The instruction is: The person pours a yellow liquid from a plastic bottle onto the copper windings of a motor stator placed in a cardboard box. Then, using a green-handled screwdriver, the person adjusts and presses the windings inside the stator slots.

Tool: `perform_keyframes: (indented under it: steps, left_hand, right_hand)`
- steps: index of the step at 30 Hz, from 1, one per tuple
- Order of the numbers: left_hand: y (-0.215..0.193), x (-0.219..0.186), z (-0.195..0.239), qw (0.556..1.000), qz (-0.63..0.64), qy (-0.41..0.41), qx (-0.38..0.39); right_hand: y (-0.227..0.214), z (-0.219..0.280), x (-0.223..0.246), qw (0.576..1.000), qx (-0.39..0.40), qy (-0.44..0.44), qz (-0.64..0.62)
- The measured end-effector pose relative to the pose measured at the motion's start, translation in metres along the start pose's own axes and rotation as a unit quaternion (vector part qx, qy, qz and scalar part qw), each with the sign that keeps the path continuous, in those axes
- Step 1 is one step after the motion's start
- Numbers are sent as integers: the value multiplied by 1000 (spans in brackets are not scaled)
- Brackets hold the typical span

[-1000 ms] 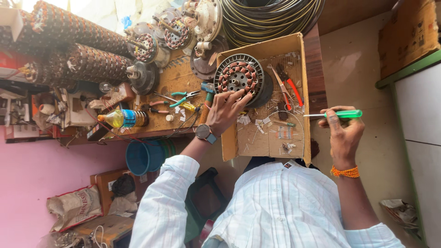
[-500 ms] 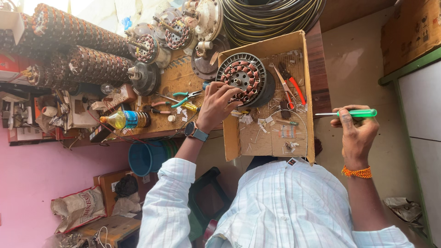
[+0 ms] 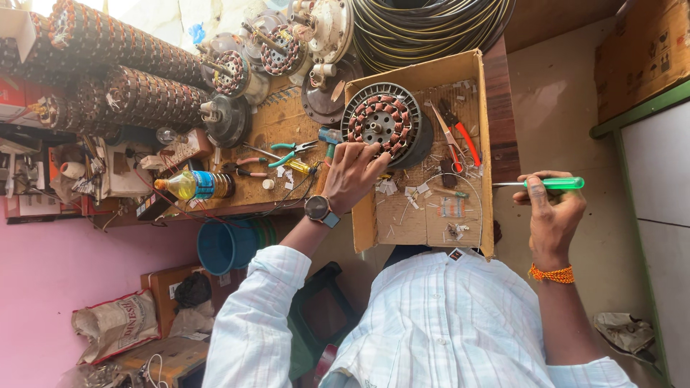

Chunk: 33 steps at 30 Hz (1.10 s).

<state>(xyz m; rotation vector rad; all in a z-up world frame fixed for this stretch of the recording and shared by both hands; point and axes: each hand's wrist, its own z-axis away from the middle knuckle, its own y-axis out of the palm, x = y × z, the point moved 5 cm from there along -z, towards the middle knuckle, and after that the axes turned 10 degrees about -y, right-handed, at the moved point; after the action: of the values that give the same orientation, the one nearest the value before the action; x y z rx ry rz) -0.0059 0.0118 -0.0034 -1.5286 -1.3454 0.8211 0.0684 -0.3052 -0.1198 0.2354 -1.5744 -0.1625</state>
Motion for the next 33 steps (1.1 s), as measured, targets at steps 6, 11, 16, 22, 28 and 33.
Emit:
perform_keyframes:
  steps: [6, 11, 16, 22, 28, 33]
  left_hand:
    - [-4, 4, -16, 988, 99, -120, 13]
    - [1, -1, -29, 979, 107, -176, 7]
    - [0, -4, -37, 990, 73, -121, 10]
    - [1, -4, -41, 992, 66, -102, 23]
    - [3, -18, -35, 998, -21, -60, -11]
    - [8, -23, -38, 996, -71, -48, -18]
  right_hand:
    - [-5, -1, 3, 1000, -4, -6, 3]
    - [-11, -4, 3, 1000, -12, -7, 0]
    - [-18, -1, 2, 1000, -14, -6, 3]
    - [-21, -2, -7, 1000, -24, 16, 5]
    - [-22, -4, -8, 1000, -25, 7, 2]
    - [-22, -7, -11, 1000, -28, 15, 1]
